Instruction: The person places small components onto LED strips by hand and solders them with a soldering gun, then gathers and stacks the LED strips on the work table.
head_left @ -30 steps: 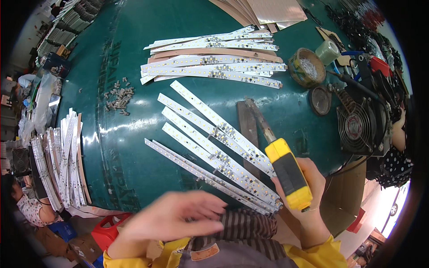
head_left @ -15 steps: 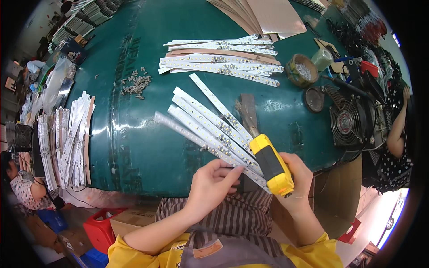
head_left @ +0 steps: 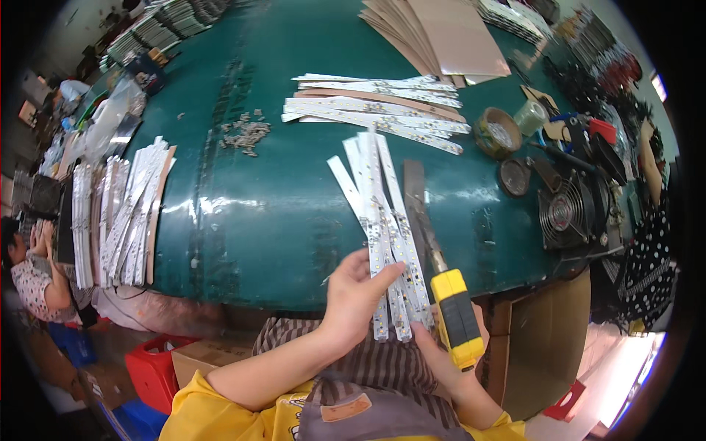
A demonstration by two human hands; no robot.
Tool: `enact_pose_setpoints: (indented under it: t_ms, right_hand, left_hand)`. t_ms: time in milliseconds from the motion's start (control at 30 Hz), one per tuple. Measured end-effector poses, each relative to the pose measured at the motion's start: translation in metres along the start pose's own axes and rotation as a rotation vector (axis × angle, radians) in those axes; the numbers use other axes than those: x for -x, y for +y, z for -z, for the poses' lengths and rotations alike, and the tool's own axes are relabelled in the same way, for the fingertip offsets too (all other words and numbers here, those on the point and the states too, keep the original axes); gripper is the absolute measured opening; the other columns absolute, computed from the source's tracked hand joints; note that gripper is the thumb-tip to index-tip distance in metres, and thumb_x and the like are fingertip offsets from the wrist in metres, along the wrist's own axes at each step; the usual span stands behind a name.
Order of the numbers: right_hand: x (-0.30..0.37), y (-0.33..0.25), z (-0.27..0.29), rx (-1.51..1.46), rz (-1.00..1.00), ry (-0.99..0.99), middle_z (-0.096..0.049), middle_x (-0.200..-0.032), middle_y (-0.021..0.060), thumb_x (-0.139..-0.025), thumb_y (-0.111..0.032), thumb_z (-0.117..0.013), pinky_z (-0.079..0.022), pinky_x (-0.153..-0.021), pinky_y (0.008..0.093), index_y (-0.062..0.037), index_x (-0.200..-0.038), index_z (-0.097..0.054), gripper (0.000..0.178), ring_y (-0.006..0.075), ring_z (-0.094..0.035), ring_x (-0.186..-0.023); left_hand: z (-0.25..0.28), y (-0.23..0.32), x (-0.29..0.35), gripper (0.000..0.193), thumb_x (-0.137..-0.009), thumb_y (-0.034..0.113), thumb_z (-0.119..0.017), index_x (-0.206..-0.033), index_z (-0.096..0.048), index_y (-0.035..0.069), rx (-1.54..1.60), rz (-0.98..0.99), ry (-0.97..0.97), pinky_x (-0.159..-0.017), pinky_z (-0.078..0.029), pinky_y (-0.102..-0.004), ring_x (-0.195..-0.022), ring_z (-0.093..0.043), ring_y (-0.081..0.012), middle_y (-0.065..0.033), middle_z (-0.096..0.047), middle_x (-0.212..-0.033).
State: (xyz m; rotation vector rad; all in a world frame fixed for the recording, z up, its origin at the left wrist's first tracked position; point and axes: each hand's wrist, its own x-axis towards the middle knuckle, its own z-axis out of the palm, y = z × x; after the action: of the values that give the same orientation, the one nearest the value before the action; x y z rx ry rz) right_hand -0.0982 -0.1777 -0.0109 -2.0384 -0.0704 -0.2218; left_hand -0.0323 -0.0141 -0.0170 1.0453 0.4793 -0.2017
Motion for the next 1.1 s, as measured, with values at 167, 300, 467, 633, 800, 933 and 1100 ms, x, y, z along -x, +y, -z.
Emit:
enact_pose_setpoints:
  t_ms: [167, 300, 467, 633, 800, 933, 1100]
  right_hand:
    - [0.035, 0.027, -0.016, -0.052, -0.22, 0.039, -0.064, -0.094, 0.0094, -0.066, -0.013, -0.089, -0.052, -0.072, 0.0294, -0.0016, -0.105, -0.058, 0.051, 0.0171, -0.065, -0.08]
    - [0.048, 0.029, -0.02, 0.011, -0.131, 0.01, -0.061, -0.094, 0.0083, -0.065, -0.009, -0.089, -0.052, -0.074, 0.0332, -0.0016, -0.107, -0.054, 0.056, 0.0174, -0.063, -0.083]
    - [0.04, -0.003, -0.014, -0.216, -0.416, -0.22, -0.056, -0.11, 0.0084, -0.076, 0.003, -0.078, -0.049, -0.086, 0.0294, -0.0031, -0.126, -0.045, 0.06, 0.0169, -0.058, -0.103]
    - [0.046, -0.003, -0.007, -0.175, -0.155, 0.0, -0.052, -0.113, 0.0083, -0.064, 0.006, -0.083, -0.05, -0.089, 0.0318, 0.0001, -0.135, -0.039, 0.083, 0.0205, -0.058, -0.1]
    - [0.028, -0.012, 0.002, -0.231, -0.259, 0.171, -0.053, -0.111, 0.0093, -0.068, 0.01, -0.074, -0.054, -0.084, 0.0315, 0.0001, -0.132, -0.042, 0.072, 0.0179, -0.059, -0.095]
    - [0.014, -0.018, 0.005, -0.351, -0.368, 0.297, -0.055, -0.107, 0.0093, -0.073, 0.011, -0.068, -0.052, -0.083, 0.0291, -0.0007, -0.13, -0.044, 0.062, 0.0161, -0.06, -0.093]
    - [0.0, -0.018, 0.009, -0.329, -0.408, 0.382, -0.057, -0.101, 0.0084, -0.074, 0.011, -0.069, -0.052, -0.08, 0.0272, -0.0007, -0.128, -0.045, 0.061, 0.0144, -0.06, -0.089]
  left_hand:
    - [0.006, -0.002, 0.007, 0.036, -0.087, 0.004, -0.07, -0.117, -0.051, -0.005, 0.06, 0.166, -0.08, -0.085, -0.054, -0.0342, -0.097, -0.066, -0.0183, -0.0121, -0.065, -0.108]
    - [0.011, -0.01, 0.011, 0.037, -0.085, 0.004, -0.073, -0.115, -0.051, -0.004, 0.064, 0.167, -0.064, -0.084, -0.054, -0.0325, -0.094, -0.066, -0.0165, -0.01, -0.066, -0.106]
    - [0.029, -0.002, 0.014, 0.031, -0.087, 0.004, -0.071, -0.114, -0.057, -0.003, 0.056, 0.184, -0.203, -0.081, -0.055, -0.0307, -0.091, -0.066, -0.0148, -0.0077, -0.068, -0.103]
    - [0.046, 0.018, 0.02, 0.028, -0.087, 0.001, -0.07, -0.114, -0.061, -0.001, 0.112, 0.194, -0.164, -0.08, -0.055, -0.0314, -0.09, -0.067, -0.0149, -0.0071, -0.069, -0.103]
    - [0.051, 0.093, -0.012, 0.026, -0.087, 0.0, -0.07, -0.111, -0.061, -0.002, 0.067, 0.073, -0.038, -0.078, -0.058, -0.0347, -0.087, -0.069, -0.0188, -0.0102, -0.07, -0.103]
    - [0.042, 0.17, -0.125, 0.024, -0.093, 0.007, -0.063, -0.114, -0.058, -0.004, 0.165, -0.111, -0.089, -0.079, -0.058, -0.0399, -0.095, -0.068, -0.0255, -0.0134, -0.067, -0.105]
    - [0.057, 0.248, -0.322, 0.015, -0.096, 0.01, -0.06, -0.106, -0.06, -0.001, 0.452, 0.002, 0.163, -0.076, -0.059, -0.0427, -0.088, -0.069, -0.0274, -0.0138, -0.068, -0.102]
